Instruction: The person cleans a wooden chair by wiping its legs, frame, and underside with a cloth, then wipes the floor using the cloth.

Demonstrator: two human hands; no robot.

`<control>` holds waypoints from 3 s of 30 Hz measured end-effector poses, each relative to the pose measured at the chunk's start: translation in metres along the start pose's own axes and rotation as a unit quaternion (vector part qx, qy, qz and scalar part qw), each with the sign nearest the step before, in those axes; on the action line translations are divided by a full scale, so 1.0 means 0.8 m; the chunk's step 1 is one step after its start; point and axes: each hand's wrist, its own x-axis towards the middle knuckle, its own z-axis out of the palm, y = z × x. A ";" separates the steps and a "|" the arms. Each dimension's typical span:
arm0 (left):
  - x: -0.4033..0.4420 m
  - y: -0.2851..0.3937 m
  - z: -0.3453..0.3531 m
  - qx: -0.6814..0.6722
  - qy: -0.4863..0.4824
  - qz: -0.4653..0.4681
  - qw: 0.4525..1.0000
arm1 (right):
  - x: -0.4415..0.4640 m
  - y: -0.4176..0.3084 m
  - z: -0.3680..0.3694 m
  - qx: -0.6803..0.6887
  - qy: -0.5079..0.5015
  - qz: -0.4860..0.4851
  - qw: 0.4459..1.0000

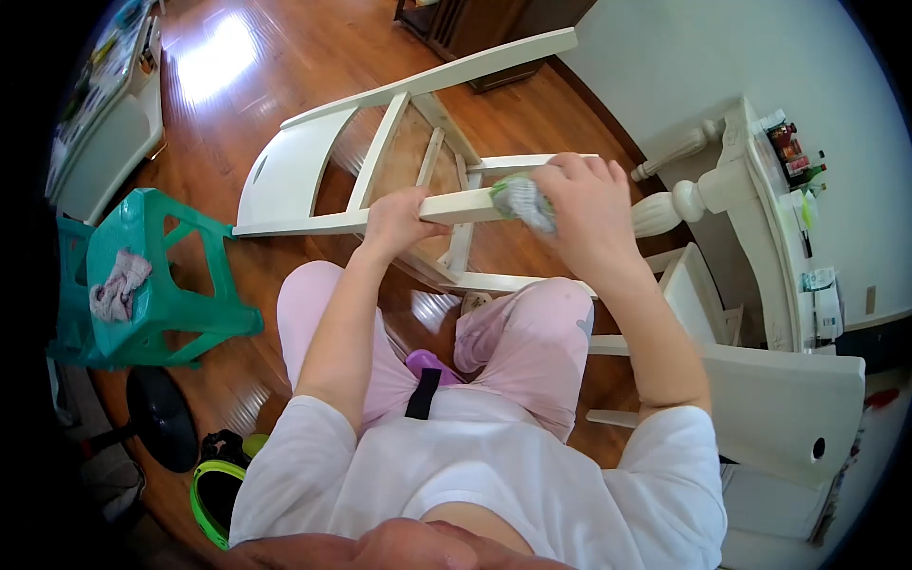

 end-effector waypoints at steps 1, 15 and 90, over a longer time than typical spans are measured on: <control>-0.001 -0.001 0.001 -0.007 0.010 0.006 1.000 | -0.007 0.002 0.004 0.000 -0.001 -0.003 1.000; -0.001 0.007 0.011 0.000 0.025 -0.011 1.000 | -0.104 0.074 0.061 0.467 0.377 0.274 0.751; 0.003 -0.025 0.019 -0.286 -0.031 0.011 0.958 | -0.033 -0.092 0.310 0.864 0.126 0.356 0.332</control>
